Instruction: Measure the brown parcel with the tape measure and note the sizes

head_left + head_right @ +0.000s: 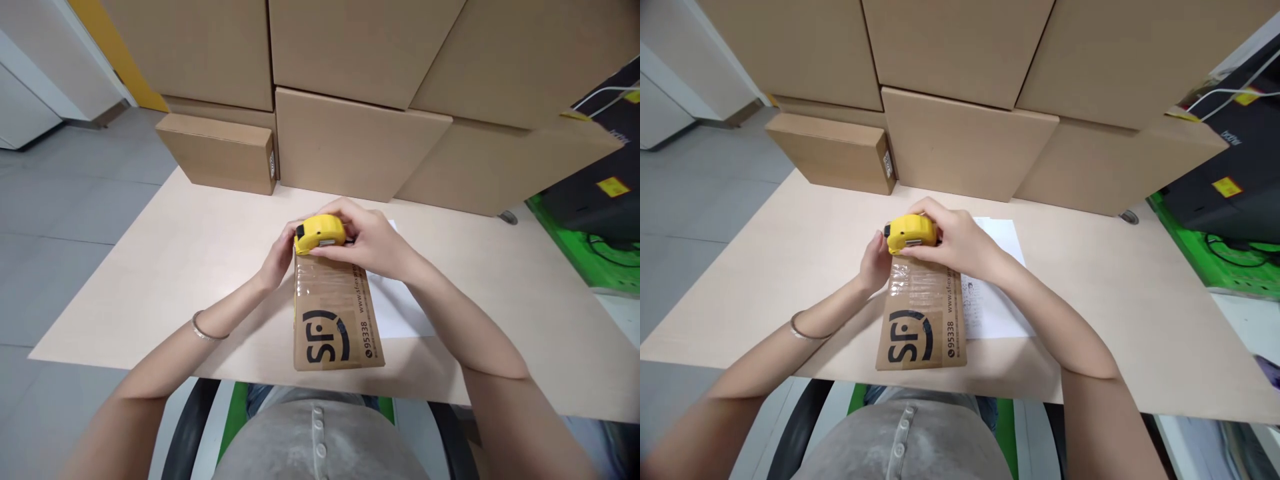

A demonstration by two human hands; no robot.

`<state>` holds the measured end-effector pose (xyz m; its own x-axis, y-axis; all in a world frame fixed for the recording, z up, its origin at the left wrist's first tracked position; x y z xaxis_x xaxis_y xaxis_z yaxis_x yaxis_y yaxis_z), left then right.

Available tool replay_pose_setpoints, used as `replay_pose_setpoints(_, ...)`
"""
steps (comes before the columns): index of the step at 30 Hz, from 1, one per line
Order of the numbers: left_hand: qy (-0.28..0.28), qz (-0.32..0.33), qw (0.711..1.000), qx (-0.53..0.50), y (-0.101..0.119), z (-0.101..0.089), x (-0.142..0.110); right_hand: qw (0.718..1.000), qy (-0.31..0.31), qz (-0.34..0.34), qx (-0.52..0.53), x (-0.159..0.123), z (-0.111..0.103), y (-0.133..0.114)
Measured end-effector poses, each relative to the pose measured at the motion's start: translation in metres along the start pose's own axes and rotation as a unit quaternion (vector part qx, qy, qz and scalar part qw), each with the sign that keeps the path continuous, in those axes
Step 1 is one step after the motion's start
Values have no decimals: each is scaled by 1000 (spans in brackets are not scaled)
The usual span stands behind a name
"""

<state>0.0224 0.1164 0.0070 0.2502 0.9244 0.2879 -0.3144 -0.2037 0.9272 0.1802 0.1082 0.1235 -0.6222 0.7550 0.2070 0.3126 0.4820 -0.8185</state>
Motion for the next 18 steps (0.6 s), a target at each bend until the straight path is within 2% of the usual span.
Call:
replay_pose_setpoints(2,-4,-7,999,-49,-5,3,2,999,-8,-6,-44,2,3,-3)
replay_pose_setpoints(5,-28,19,999,-34,-3,3,3,997,2,4,-82,-9,-5,-4)
replay_pose_setpoints(8,-54,27,998,-1,-4,0,4,996,29,38,-73,-35,-25,0)
replay_pose_setpoints(13,-90,1,996,-25,-10,0,7,985,87,120,-89,-81,-62,22)
replay_pose_setpoints(18,-84,-5,996,-31,-9,1,8,984,94,140,-66,-85,-65,35)
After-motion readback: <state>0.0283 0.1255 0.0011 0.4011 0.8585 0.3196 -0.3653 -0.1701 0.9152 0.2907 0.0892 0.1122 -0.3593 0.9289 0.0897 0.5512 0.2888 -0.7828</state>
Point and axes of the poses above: each hand's wrist, its own x-axis towards the middle knuckle, its own z-axis out of the palm, y = z × x, the point moved 6 cm from there along x, towards the middle knuckle, and after that the axes turned 5 degrees about -y, right-handed, at the moved point
